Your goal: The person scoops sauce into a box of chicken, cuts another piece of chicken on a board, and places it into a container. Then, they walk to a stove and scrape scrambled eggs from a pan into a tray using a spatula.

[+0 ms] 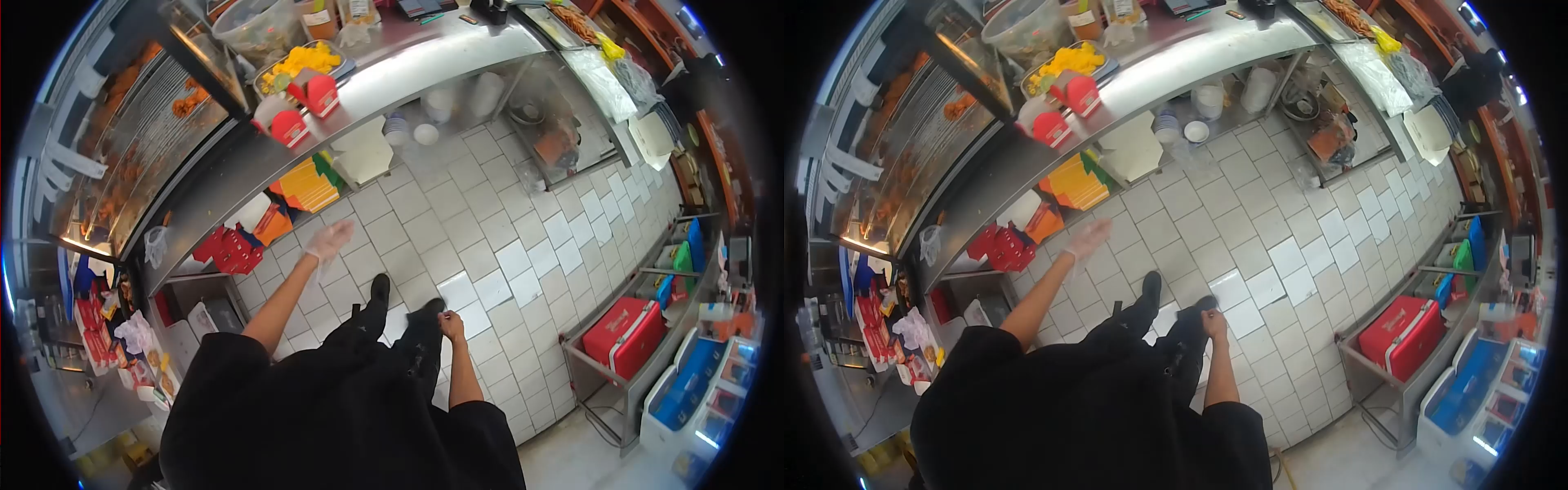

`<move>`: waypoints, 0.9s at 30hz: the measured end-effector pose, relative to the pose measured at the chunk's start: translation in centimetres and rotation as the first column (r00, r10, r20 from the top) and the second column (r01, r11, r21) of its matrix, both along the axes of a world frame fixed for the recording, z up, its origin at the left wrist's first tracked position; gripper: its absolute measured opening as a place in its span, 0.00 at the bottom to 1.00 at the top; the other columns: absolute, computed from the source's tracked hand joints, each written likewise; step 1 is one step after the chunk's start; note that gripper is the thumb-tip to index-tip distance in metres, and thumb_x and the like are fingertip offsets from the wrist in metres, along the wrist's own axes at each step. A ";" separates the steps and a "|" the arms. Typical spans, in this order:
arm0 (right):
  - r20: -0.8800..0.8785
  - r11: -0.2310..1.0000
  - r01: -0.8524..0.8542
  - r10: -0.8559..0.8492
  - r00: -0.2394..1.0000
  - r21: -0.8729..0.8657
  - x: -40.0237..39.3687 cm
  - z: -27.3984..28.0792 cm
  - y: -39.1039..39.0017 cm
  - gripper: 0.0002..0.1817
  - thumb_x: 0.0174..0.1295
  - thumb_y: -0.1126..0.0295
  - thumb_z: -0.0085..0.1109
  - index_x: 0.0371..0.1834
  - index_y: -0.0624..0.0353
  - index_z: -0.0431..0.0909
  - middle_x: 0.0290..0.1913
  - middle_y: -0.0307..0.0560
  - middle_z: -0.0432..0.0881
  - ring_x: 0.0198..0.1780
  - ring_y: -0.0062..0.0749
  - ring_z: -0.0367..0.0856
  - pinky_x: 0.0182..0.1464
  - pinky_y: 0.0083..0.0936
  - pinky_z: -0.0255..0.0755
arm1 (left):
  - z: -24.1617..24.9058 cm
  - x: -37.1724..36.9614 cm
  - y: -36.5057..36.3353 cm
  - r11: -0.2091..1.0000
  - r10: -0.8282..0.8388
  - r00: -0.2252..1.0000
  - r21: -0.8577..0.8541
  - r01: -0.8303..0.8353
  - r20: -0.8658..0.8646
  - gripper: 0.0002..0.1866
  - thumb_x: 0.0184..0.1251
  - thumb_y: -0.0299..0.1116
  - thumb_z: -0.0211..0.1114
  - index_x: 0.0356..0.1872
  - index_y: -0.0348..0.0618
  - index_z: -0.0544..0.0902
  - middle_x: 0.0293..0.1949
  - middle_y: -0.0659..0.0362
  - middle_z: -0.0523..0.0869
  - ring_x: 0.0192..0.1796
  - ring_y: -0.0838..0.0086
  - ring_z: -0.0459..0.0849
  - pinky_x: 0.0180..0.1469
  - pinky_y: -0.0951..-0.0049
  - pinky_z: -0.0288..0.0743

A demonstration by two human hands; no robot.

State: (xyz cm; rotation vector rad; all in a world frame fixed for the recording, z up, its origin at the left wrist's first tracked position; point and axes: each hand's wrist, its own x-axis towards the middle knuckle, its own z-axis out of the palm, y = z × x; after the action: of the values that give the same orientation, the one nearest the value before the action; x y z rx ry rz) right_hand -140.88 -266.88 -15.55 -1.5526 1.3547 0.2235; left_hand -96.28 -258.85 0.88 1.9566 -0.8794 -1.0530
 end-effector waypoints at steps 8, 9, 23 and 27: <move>-0.009 0.975 -0.208 0.208 0.978 -0.083 -0.7 -6.5 -13.9 0.19 0.64 0.52 0.56 0.42 0.56 0.84 0.42 0.56 0.87 0.49 0.50 0.84 0.56 0.49 0.71 | 6.3 -6.8 -10.7 0.934 0.075 0.974 0.328 -0.143 0.212 0.24 0.75 0.50 0.54 0.58 0.41 0.79 0.39 0.61 0.87 0.24 0.81 0.78 0.28 0.76 0.73; -0.045 0.955 -0.280 0.277 0.960 -0.100 0.4 -5.1 -15.9 0.18 0.63 0.52 0.56 0.42 0.54 0.85 0.42 0.54 0.87 0.49 0.49 0.84 0.57 0.51 0.68 | 4.9 -8.0 -9.8 0.865 0.225 0.971 0.443 -0.234 0.074 0.24 0.76 0.51 0.53 0.58 0.42 0.77 0.39 0.60 0.87 0.24 0.80 0.79 0.24 0.73 0.74; 0.234 0.996 0.083 -0.091 0.968 0.042 -4.8 -9.5 -28.3 0.10 0.65 0.59 0.59 0.38 0.54 0.81 0.33 0.46 0.86 0.33 0.42 0.85 0.38 0.39 0.75 | -12.5 -39.6 -23.7 0.638 -0.201 0.929 0.678 0.364 -0.310 0.21 0.74 0.48 0.55 0.54 0.43 0.81 0.47 0.47 0.87 0.50 0.56 0.86 0.54 0.62 0.77; 0.181 0.995 0.058 -0.073 0.981 0.083 -6.6 -10.5 -31.3 0.12 0.66 0.59 0.58 0.36 0.55 0.82 0.33 0.48 0.86 0.31 0.45 0.85 0.36 0.38 0.77 | -10.9 -37.5 -23.8 0.819 -0.101 0.987 0.553 0.155 -0.127 0.15 0.75 0.41 0.57 0.52 0.43 0.82 0.44 0.51 0.88 0.48 0.60 0.87 0.53 0.68 0.78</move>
State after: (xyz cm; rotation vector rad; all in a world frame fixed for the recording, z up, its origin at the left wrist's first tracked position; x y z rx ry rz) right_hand -147.45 -298.19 -26.05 -1.4252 1.2356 0.0884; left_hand -133.82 -282.62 -10.02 2.3203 -0.7030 -1.6139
